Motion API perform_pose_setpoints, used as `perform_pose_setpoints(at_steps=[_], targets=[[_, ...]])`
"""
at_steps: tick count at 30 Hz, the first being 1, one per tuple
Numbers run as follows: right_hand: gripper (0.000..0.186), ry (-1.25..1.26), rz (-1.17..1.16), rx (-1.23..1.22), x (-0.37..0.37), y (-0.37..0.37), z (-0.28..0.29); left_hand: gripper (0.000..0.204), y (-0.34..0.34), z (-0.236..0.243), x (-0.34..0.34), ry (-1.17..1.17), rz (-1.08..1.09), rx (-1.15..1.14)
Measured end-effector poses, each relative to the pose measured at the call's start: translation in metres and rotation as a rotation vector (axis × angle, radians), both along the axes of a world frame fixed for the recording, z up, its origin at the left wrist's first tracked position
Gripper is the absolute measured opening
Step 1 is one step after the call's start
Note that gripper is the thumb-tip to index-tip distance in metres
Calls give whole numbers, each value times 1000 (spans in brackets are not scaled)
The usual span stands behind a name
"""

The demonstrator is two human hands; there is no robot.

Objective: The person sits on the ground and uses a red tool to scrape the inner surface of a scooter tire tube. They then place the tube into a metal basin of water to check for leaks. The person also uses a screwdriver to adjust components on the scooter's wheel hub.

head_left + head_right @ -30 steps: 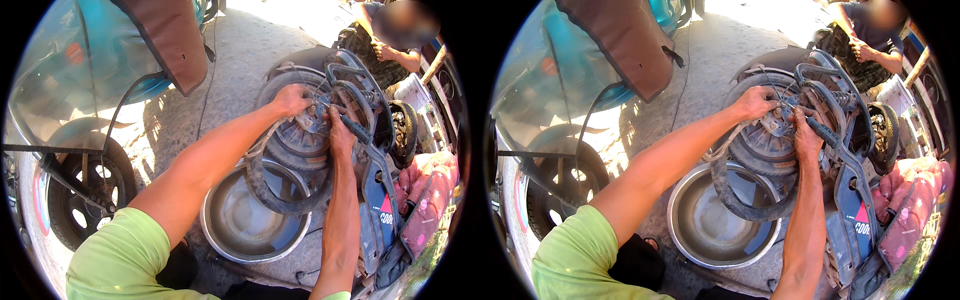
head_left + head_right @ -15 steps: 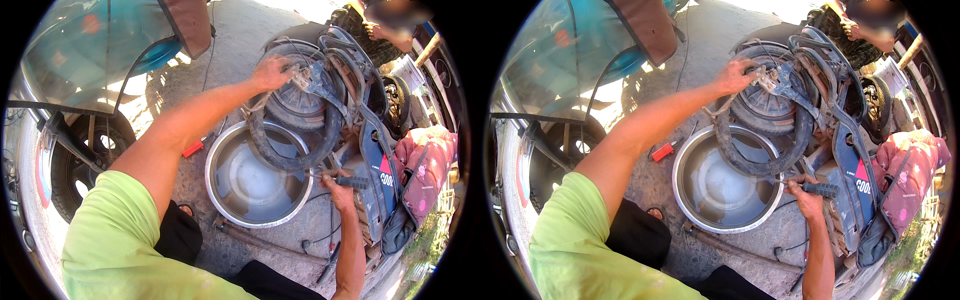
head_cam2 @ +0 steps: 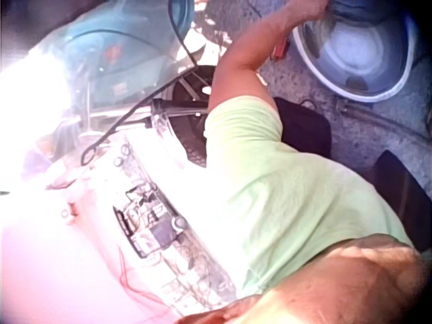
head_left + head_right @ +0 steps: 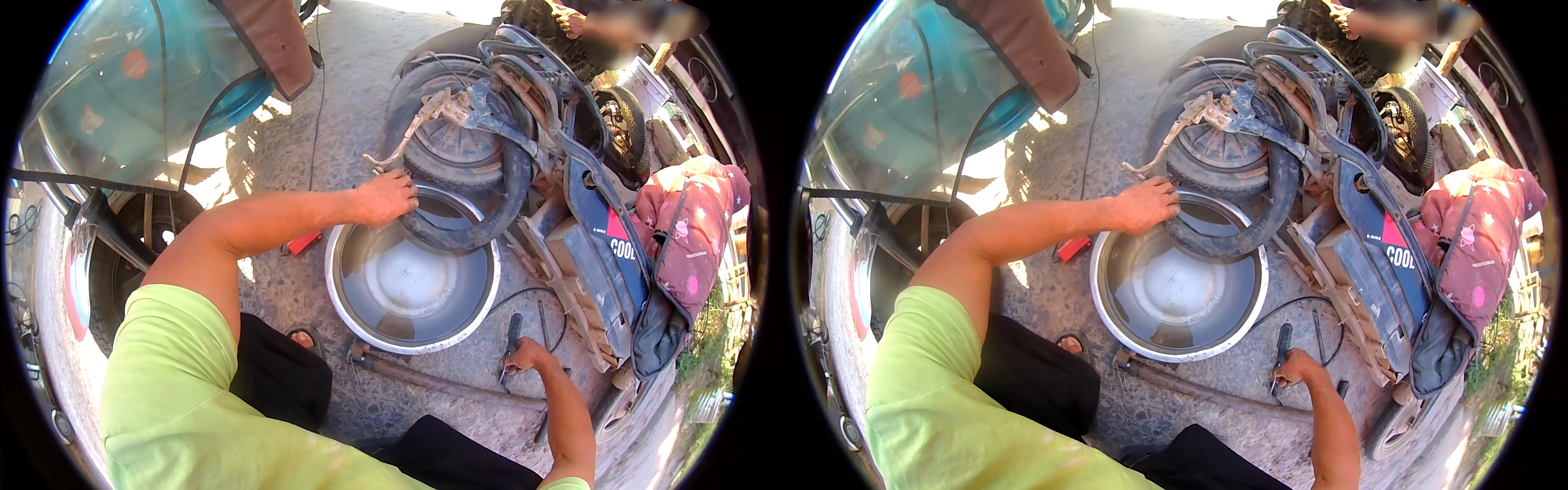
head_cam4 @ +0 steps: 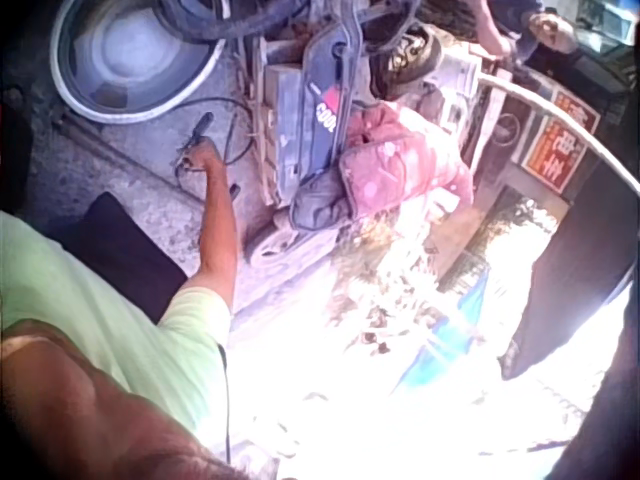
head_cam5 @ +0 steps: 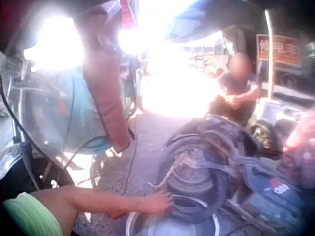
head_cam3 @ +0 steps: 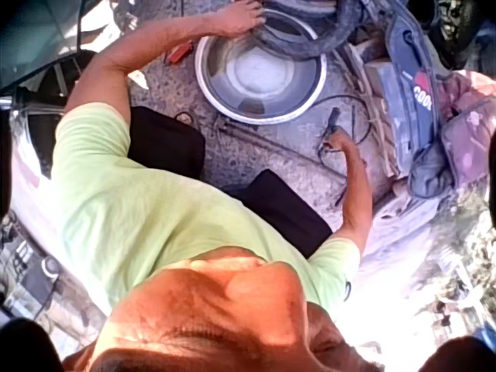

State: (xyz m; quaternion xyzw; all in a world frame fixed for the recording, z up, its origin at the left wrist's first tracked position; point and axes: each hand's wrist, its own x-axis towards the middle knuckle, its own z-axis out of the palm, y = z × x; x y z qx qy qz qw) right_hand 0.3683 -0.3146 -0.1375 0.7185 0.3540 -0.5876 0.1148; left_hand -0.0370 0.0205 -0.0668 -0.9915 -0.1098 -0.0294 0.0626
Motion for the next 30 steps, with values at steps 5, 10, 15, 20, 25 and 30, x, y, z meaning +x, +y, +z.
perform_pose_setpoints(at_steps=[5, 10, 15, 20, 25, 30], targets=[[30, -145, 318, -47, -1, -12, -13, 28, 8, 46, 24, 143, 35, -285], [26, -207, 289, 22, 15, -8, -18, 23, 15, 110, 52, -6, 46, -886], [20, -142, -21, 309, 15, 34, 28, 19, 28, 157, 69, -262, 129, -1214], [22, 37, -226, 478, 3, 90, 111, 20, 30, 160, 72, -251, 120, -1148], [24, -32, -264, 960, -14, 122, 196, 25, 28, 162, 73, -239, 133, -1164], [56, -184, 35, 1563, -76, 141, 227, 30, 42, 153, 75, -372, 112, -1220]])
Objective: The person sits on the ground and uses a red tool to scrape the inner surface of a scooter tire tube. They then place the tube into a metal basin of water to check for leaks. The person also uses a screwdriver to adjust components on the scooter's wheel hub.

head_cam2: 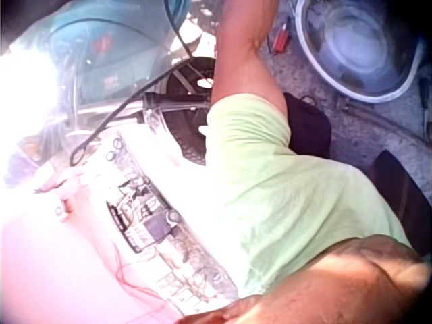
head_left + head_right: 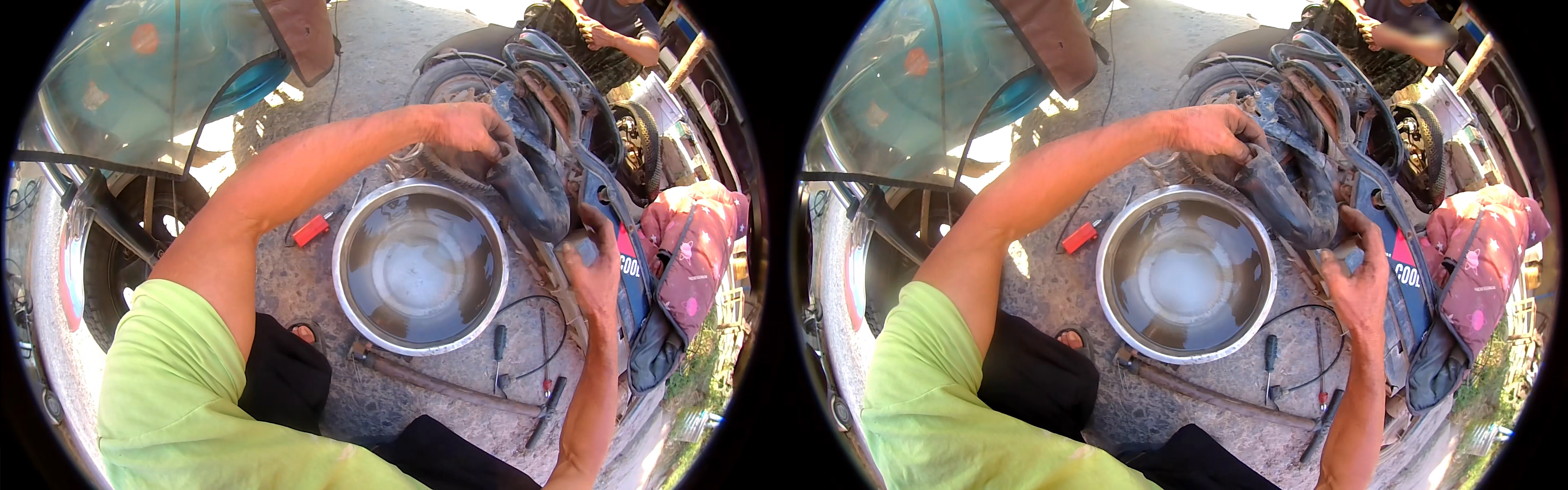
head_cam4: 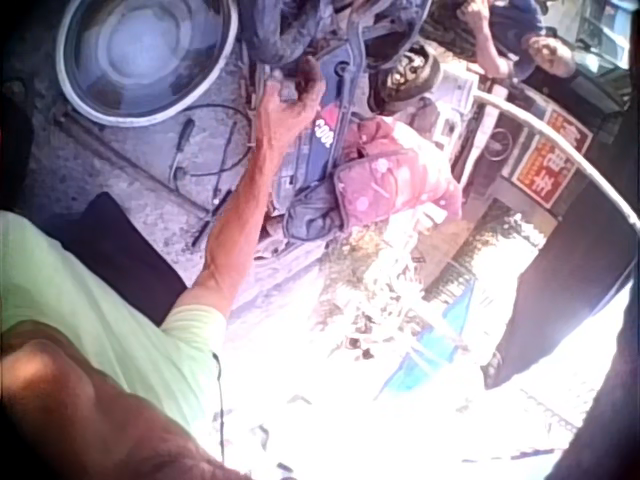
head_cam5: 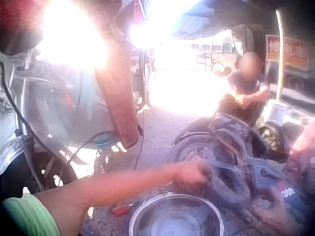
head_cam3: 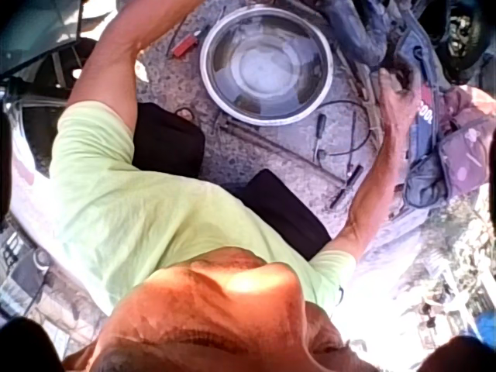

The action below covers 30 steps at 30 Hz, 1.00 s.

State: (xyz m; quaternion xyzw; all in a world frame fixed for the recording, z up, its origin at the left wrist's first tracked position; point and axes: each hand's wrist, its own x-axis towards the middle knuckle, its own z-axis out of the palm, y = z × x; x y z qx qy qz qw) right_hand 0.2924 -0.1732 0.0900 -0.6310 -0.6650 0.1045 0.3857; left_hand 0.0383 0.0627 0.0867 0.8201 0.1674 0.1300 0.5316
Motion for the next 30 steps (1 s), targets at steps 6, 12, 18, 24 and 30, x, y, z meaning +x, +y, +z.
perform_pose_setpoints(at_steps=[6, 12, 18, 24, 30], targets=[[75, -103, 21, 13, -49, 23, -7, 32, 4, -1, 10, 71, 67, -7], [65, 229, 53, -76, -21, 45, -9, 30, 12, -1, 14, -13, 168, -134], [59, 431, 38, -200, -3, 65, -6, 31, 24, -14, 31, -82, 307, -79], [52, 663, 29, -219, 13, 84, -27, 57, 17, -32, 20, -252, 347, 175], [49, 890, 5, -159, 31, 93, -39, 87, -15, -58, -10, -172, 328, 749]])
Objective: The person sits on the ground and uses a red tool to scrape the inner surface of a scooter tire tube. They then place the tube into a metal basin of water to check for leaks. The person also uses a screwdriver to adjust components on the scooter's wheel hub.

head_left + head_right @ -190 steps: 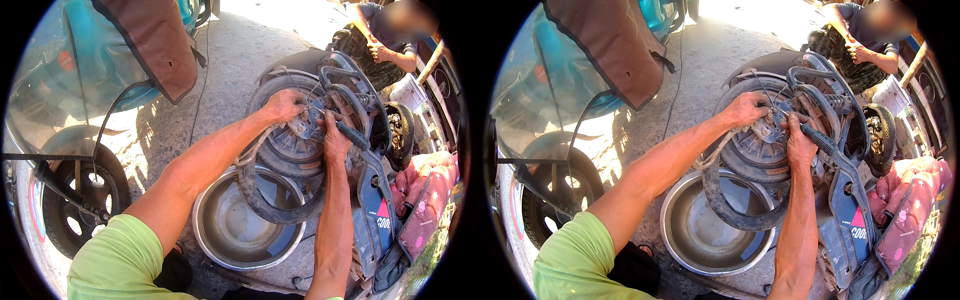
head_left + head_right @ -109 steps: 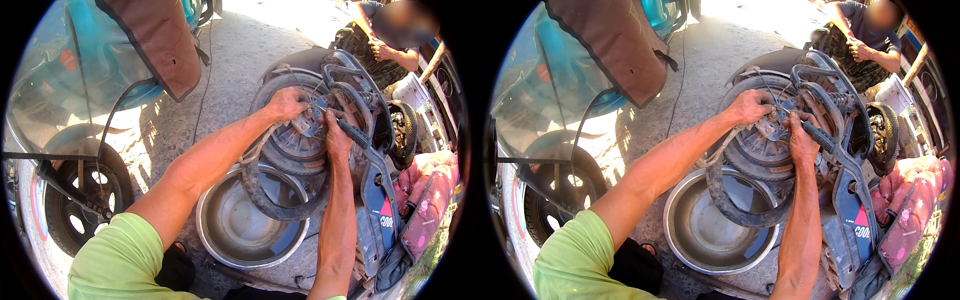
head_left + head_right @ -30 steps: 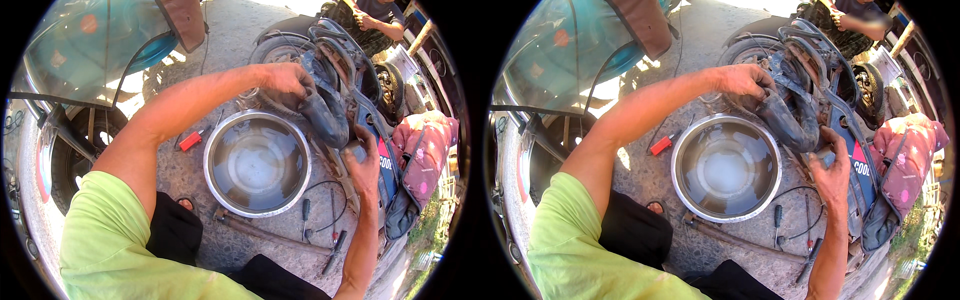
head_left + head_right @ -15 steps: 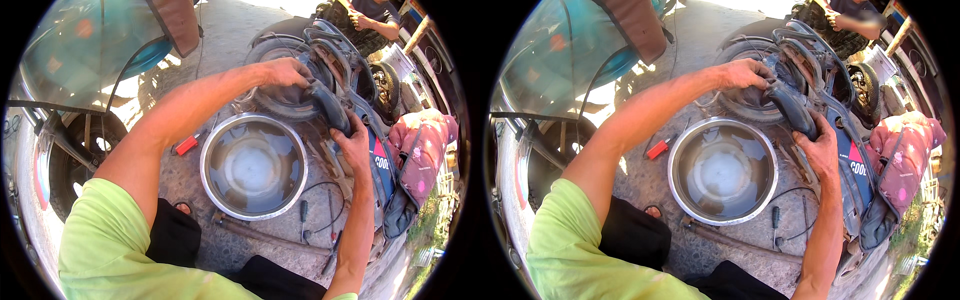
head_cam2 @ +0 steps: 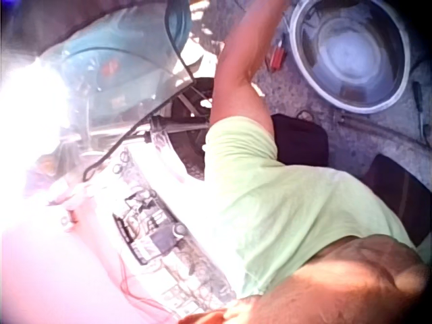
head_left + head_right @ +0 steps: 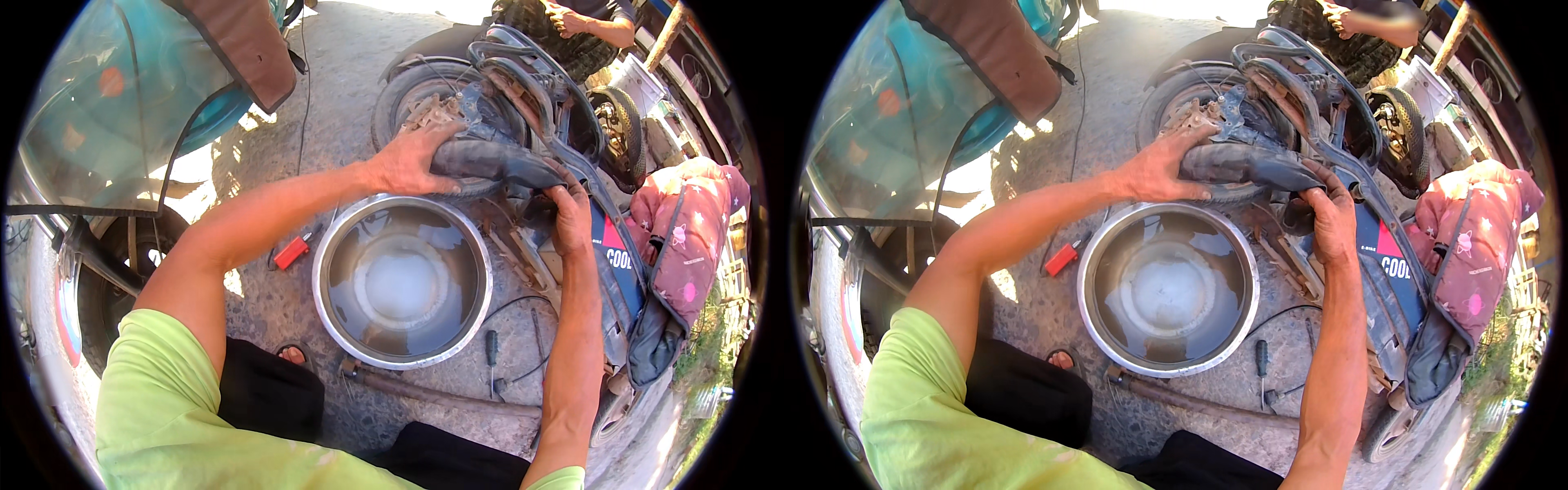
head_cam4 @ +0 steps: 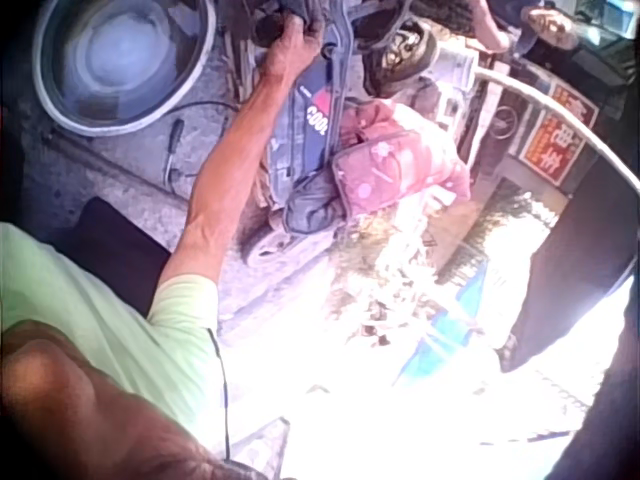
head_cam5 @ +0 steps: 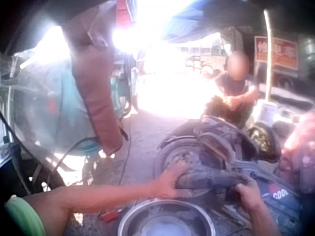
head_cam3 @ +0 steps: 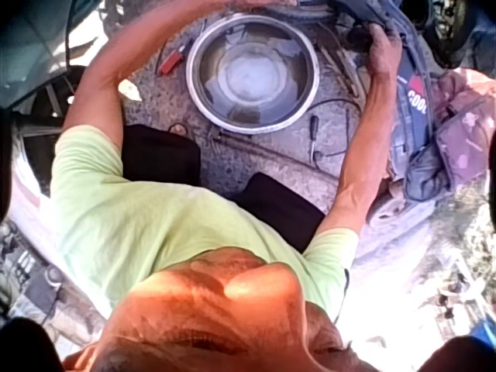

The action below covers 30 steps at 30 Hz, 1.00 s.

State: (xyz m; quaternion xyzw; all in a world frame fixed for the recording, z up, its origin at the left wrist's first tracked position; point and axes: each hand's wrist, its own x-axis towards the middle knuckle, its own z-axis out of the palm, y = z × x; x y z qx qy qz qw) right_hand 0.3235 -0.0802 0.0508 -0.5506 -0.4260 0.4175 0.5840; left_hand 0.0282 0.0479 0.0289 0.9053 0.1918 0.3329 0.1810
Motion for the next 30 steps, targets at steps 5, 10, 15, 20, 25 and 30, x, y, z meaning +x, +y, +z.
perform_pose_setpoints(at_steps=[5, 10, 15, 20, 25, 30], targets=[[45, 26, 41, -18, 8, -4, -1, 47, 0, -1, 16, -76, 87, -77], [37, -307, 294, -97, -38, -30, 3, 16, 22, 47, 55, -378, 170, -310], [54, -95, 276, -69, -67, -36, -18, 29, 33, 60, 93, -178, 301, -338], [75, 482, 273, -6, -104, -27, -26, 42, 48, 41, 124, 70, 384, -406], [65, 676, 145, -30, -100, -45, -51, 41, 54, -3, 124, 84, 174, -192], [45, 710, 96, 14, -73, -56, -40, 38, 65, -12, 117, 38, 68, -86]])
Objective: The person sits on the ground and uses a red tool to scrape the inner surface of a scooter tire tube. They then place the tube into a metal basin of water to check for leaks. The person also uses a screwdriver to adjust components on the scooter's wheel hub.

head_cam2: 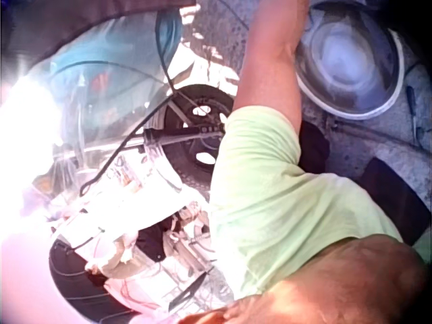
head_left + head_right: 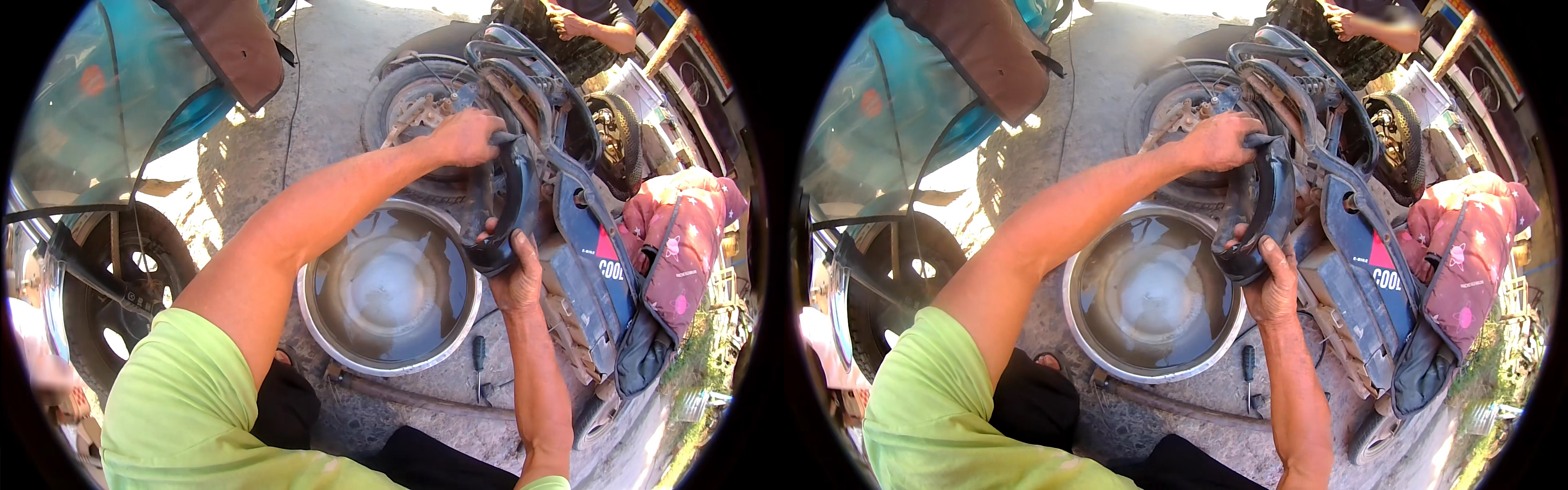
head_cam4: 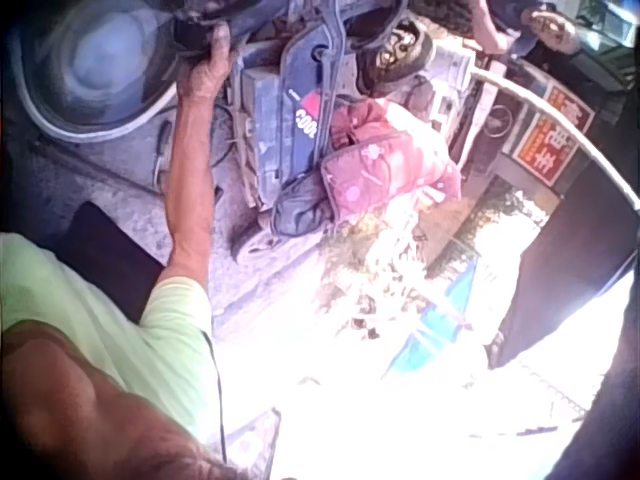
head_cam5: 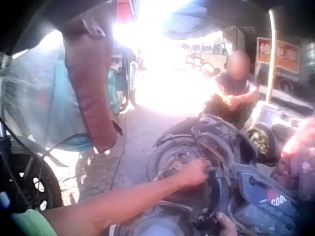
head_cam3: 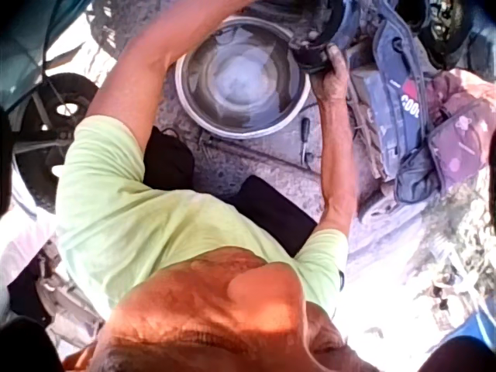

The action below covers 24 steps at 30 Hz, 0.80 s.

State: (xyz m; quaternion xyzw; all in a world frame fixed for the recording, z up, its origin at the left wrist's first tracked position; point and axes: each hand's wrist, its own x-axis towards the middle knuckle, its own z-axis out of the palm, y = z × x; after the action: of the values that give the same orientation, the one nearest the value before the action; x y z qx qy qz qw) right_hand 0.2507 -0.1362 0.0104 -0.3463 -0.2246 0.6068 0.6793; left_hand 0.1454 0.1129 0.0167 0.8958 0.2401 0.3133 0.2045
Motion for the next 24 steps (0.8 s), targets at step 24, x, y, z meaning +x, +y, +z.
perform_pose_setpoints(at_steps=[24], targets=[[40, -37, 134, 90, -15, 2, 21, 47, -92, 54, 34, -199, -122, 171]])
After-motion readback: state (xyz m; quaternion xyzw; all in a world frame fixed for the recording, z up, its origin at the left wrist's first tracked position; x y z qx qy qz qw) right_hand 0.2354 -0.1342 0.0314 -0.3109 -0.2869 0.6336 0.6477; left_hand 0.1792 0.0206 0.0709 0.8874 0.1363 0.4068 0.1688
